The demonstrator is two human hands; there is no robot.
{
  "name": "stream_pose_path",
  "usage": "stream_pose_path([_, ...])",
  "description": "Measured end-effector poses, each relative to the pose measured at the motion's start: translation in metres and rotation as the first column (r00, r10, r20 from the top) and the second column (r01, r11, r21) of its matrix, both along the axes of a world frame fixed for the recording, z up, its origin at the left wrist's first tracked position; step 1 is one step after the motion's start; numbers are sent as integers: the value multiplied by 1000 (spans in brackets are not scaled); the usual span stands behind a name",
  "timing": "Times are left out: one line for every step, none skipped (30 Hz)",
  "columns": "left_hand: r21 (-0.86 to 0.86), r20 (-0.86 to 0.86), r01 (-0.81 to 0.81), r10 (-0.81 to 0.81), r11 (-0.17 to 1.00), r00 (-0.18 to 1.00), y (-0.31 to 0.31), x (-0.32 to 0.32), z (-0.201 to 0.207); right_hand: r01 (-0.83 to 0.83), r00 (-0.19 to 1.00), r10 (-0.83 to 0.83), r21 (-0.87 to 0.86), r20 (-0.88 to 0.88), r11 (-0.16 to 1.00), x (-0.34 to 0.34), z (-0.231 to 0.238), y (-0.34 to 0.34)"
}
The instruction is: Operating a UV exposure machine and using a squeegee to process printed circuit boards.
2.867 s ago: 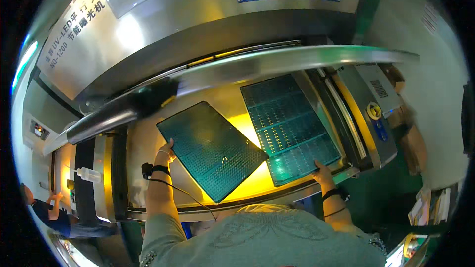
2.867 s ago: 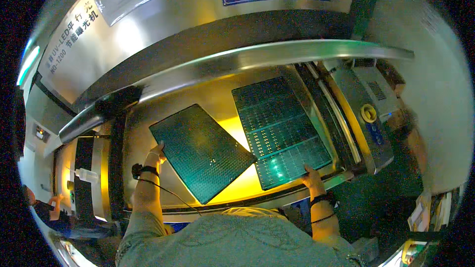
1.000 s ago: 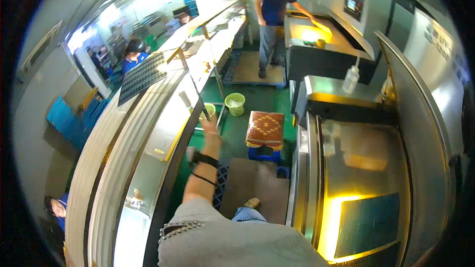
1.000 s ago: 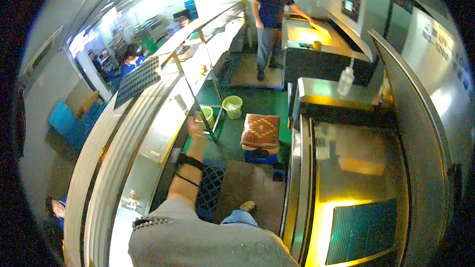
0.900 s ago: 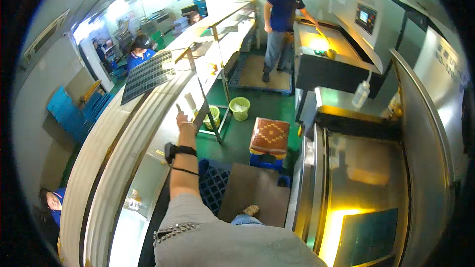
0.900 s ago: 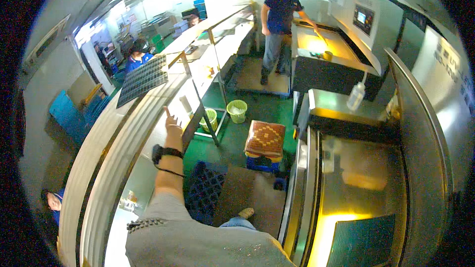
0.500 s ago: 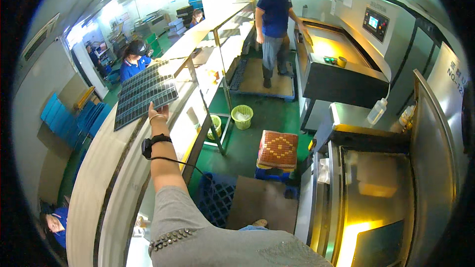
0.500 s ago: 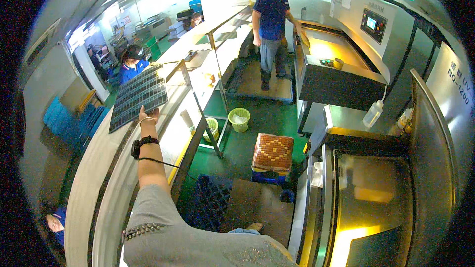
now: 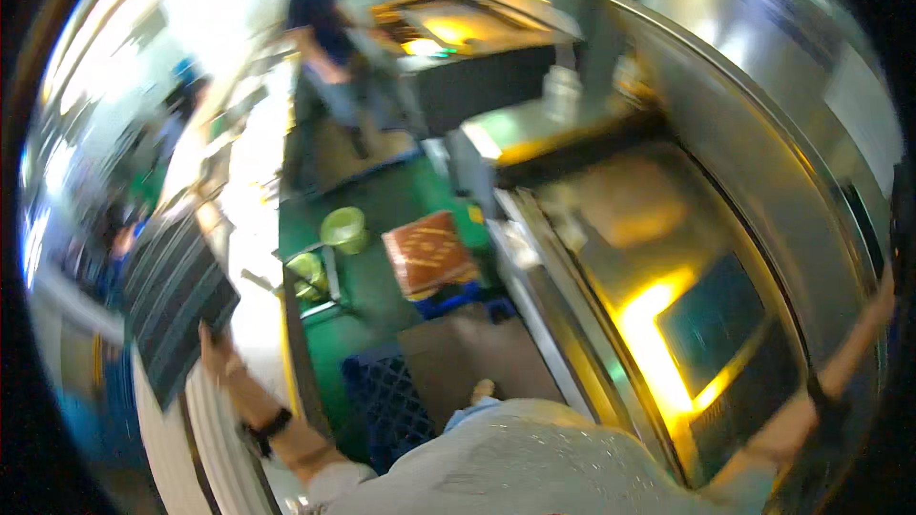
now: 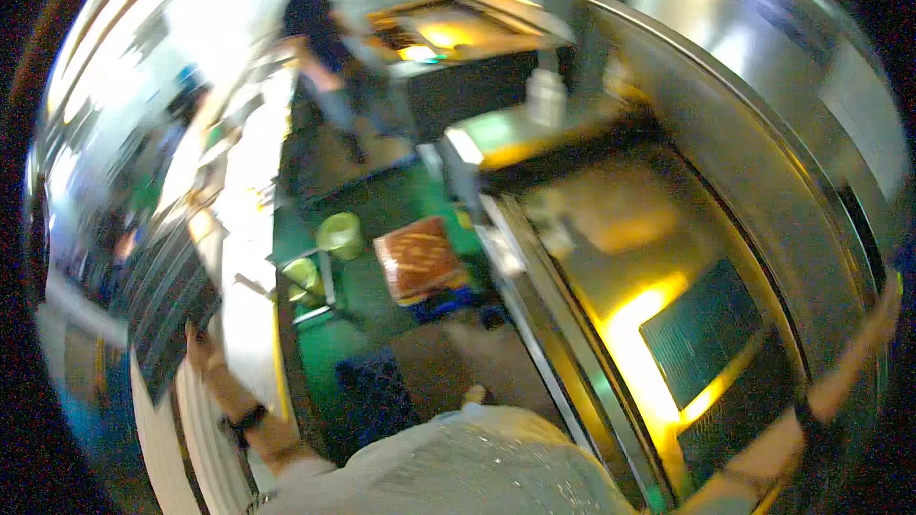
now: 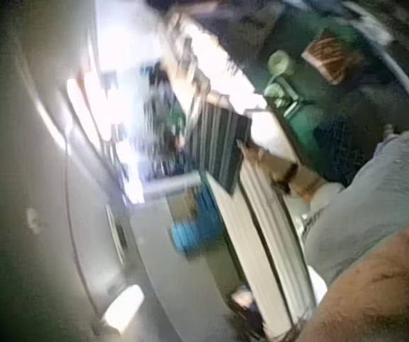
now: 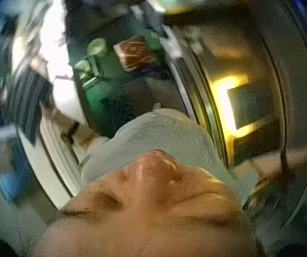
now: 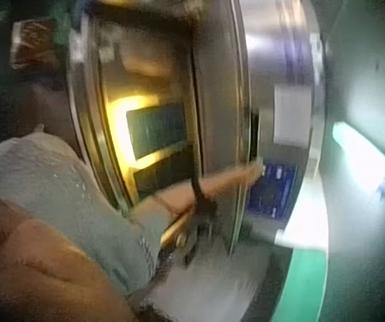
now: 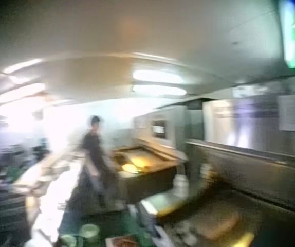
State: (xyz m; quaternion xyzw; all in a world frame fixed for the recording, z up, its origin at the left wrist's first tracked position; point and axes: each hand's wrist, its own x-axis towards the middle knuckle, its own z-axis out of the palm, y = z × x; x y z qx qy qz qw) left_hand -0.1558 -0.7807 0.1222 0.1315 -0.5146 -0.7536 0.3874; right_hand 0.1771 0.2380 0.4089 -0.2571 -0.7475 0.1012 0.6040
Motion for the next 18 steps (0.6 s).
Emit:
stream_pose_path([-448, 77, -97, 147, 889, 986, 23, 22, -1, -14, 999, 12, -52, -37, 999, -1, 5, -10])
stream_pose_path([-652, 215, -93, 300, 753, 929, 74, 50, 14, 125, 986, -148, 244, 79, 962, -6, 8, -33])
stream_pose_path([-908, 396, 169, 653, 383, 645, 182, 77, 84, 65, 998, -66, 108, 9, 992, -8, 15, -48])
stream_pose_path([-466, 288, -34, 188, 884, 939, 168, 81, 65, 9, 994, -2, 70, -107, 998, -23, 14, -59])
stream_pose_path([232, -158, 158, -123, 960, 980, 156, 77, 38, -65, 987, 65, 8, -149, 998, -31, 17, -71])
stream_pose_path([266, -91, 156, -137, 951, 986, 188, 87, 47, -169, 969, 155, -59, -192, 984, -46, 10, -77])
stream_pose_path([320, -26, 173, -175, 931, 984, 243, 95, 63, -142, 977, 135, -31, -165, 989, -44, 14, -84])
stream_pose_path([-270, 336, 123, -26, 955, 941, 300, 115, 87, -128, 981, 126, -4, -146, 992, -43, 16, -88])
stream_pose_path([-895, 275, 154, 247, 418, 929, 304, 112, 63, -110, 983, 108, -3, -151, 994, -38, 15, -85])
stream_pose_path([-399, 389, 290, -126, 870, 913, 310, 102, 41, -127, 986, 136, 88, -99, 988, -34, 14, -80])
stream_pose_path([277, 244, 418, -484, 865, 841, 336, 93, 43, -147, 987, 156, 175, -38, 974, -33, 13, -79])
stream_pose_path([-123, 363, 514, -444, 849, 820, 346, 87, 24, -165, 985, 172, 141, -36, 976, -34, 13, -82])
stream_pose_path([-487, 454, 565, -360, 666, 815, 357, 78, 0, -154, 986, 161, 139, -41, 978, -33, 15, -83])
stream_pose_path([-208, 403, 625, -516, 753, 756, 381, 70, -11, -174, 983, 180, 169, -23, 970, -32, 16, -82])
stream_pose_path([92, 304, 660, -652, 746, 695, 414, 64, -14, -190, 981, 194, 199, -2, 961, -31, 17, -81])
stream_pose_path([275, 254, 731, -780, 625, 571, 446, 57, -11, -170, 985, 173, 213, 1, 962, -30, 17, -83])
stream_pose_path([441, 176, 767, -882, 467, 436, 476, 48, -8, -144, 989, 149, 211, -5, 967, -29, 16, -79])
stream_pose_path([401, 209, 809, -902, 431, 377, 503, 37, -13, -145, 988, 153, 256, -11, 956, -29, 15, -76])
